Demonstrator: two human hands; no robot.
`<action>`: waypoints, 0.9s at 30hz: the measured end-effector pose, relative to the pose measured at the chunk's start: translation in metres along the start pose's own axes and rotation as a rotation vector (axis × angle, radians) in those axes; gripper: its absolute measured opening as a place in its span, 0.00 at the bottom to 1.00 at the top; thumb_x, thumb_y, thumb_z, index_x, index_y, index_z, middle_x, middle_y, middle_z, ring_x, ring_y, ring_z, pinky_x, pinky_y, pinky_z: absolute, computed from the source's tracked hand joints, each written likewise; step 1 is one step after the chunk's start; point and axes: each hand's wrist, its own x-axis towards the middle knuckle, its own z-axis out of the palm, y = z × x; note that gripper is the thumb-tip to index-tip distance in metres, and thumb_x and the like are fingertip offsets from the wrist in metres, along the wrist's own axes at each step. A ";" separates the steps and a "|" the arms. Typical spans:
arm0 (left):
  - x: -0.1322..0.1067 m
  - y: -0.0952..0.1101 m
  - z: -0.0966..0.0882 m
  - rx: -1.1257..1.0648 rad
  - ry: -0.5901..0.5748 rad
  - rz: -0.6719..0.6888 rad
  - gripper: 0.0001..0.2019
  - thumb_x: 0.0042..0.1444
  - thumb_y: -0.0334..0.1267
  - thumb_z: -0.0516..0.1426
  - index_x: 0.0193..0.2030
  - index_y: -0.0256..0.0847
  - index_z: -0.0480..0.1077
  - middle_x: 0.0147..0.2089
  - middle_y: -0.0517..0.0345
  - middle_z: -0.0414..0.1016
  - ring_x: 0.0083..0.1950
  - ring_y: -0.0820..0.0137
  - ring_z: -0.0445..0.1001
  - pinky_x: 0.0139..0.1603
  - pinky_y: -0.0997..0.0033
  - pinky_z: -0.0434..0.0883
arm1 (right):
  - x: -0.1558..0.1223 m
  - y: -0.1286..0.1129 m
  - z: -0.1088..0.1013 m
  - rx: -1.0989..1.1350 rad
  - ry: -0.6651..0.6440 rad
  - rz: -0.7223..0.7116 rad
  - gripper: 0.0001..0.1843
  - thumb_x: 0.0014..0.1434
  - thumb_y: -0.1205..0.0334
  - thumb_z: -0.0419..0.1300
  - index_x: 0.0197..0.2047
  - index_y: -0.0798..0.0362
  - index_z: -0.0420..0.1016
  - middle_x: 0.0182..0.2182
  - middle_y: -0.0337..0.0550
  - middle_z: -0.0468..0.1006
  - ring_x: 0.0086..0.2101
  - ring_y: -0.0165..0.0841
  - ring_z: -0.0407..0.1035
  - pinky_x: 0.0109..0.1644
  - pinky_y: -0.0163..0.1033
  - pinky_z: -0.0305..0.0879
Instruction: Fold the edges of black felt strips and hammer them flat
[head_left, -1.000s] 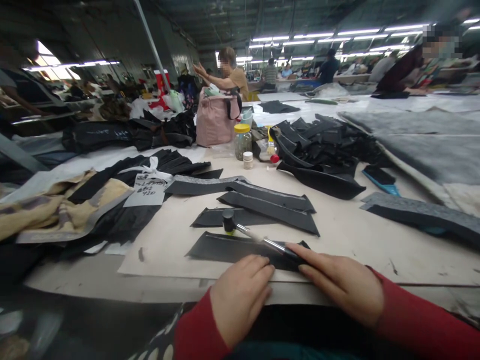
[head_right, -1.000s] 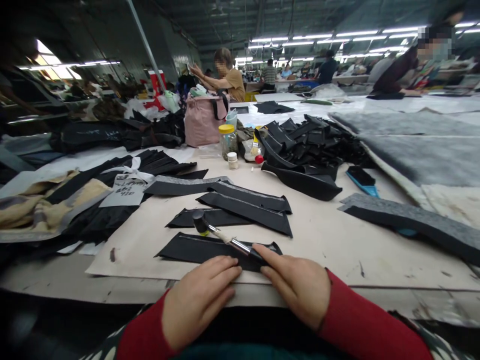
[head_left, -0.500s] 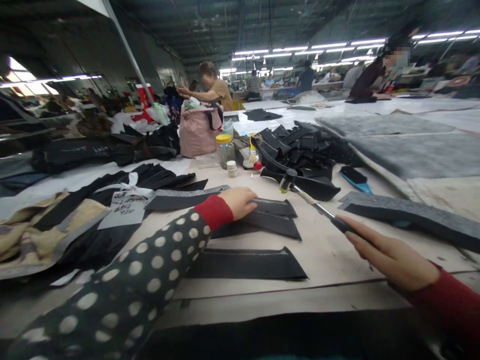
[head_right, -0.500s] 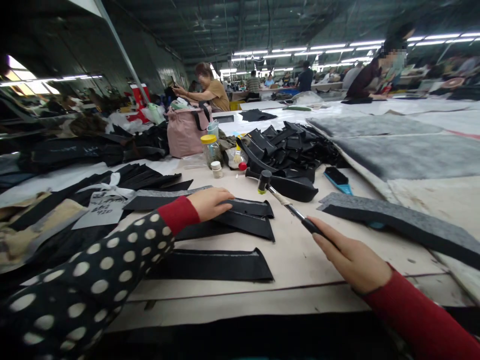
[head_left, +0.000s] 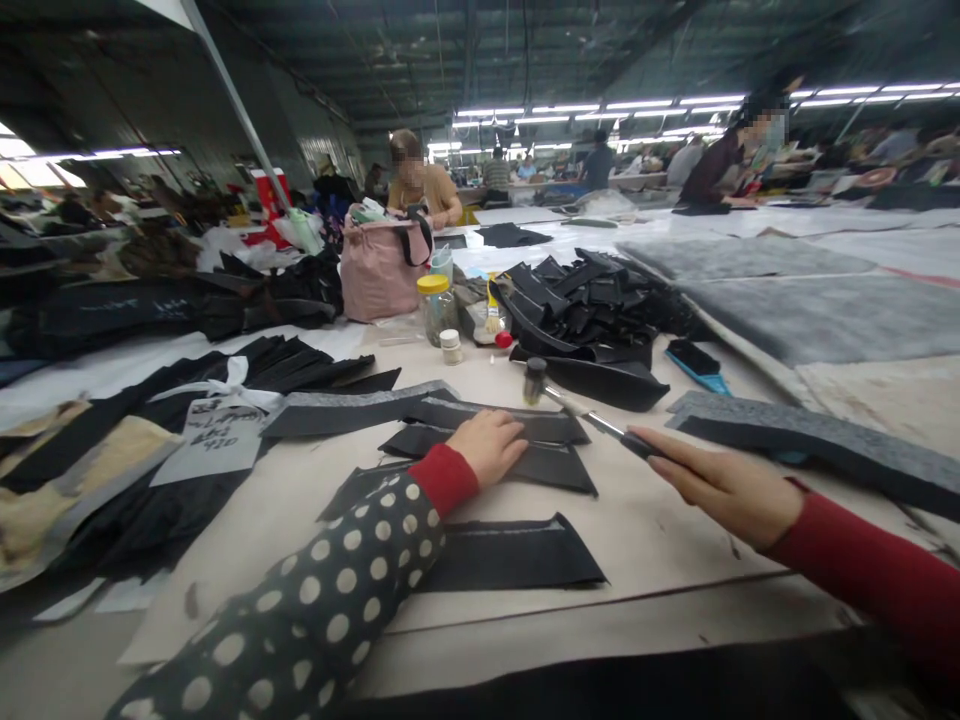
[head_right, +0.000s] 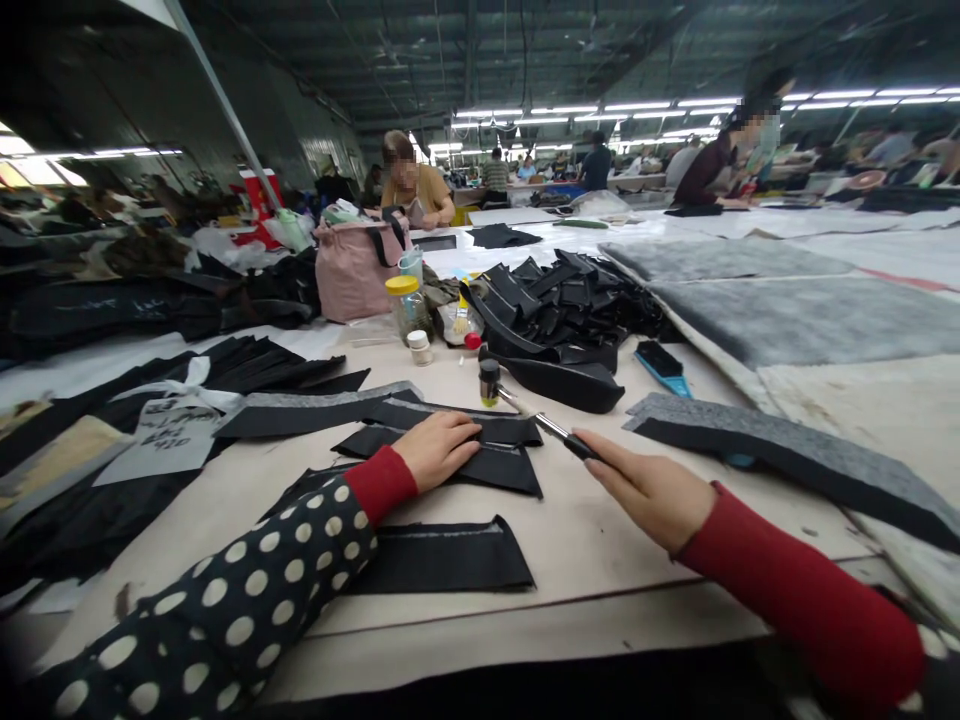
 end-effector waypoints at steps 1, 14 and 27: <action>-0.002 0.000 0.000 -0.005 0.007 0.006 0.16 0.59 0.41 0.45 0.48 0.36 0.66 0.49 0.50 0.67 0.50 0.66 0.64 0.52 0.64 0.62 | 0.001 -0.004 -0.001 0.035 0.025 -0.013 0.25 0.59 0.51 0.42 0.56 0.49 0.61 0.42 0.42 0.75 0.40 0.36 0.70 0.43 0.40 0.67; -0.026 -0.011 -0.018 0.083 0.016 -0.130 0.16 0.58 0.43 0.45 0.44 0.38 0.67 0.46 0.52 0.67 0.47 0.64 0.65 0.49 0.62 0.64 | 0.024 -0.028 0.003 0.041 0.018 -0.052 0.27 0.59 0.51 0.41 0.59 0.51 0.57 0.45 0.44 0.72 0.42 0.36 0.69 0.45 0.40 0.66; -0.035 -0.003 -0.009 0.076 0.001 -0.090 0.17 0.59 0.44 0.43 0.47 0.38 0.65 0.46 0.51 0.66 0.47 0.64 0.63 0.49 0.64 0.63 | 0.038 -0.037 0.024 -0.011 -0.078 -0.054 0.26 0.58 0.52 0.40 0.57 0.50 0.60 0.43 0.46 0.74 0.40 0.39 0.70 0.43 0.43 0.66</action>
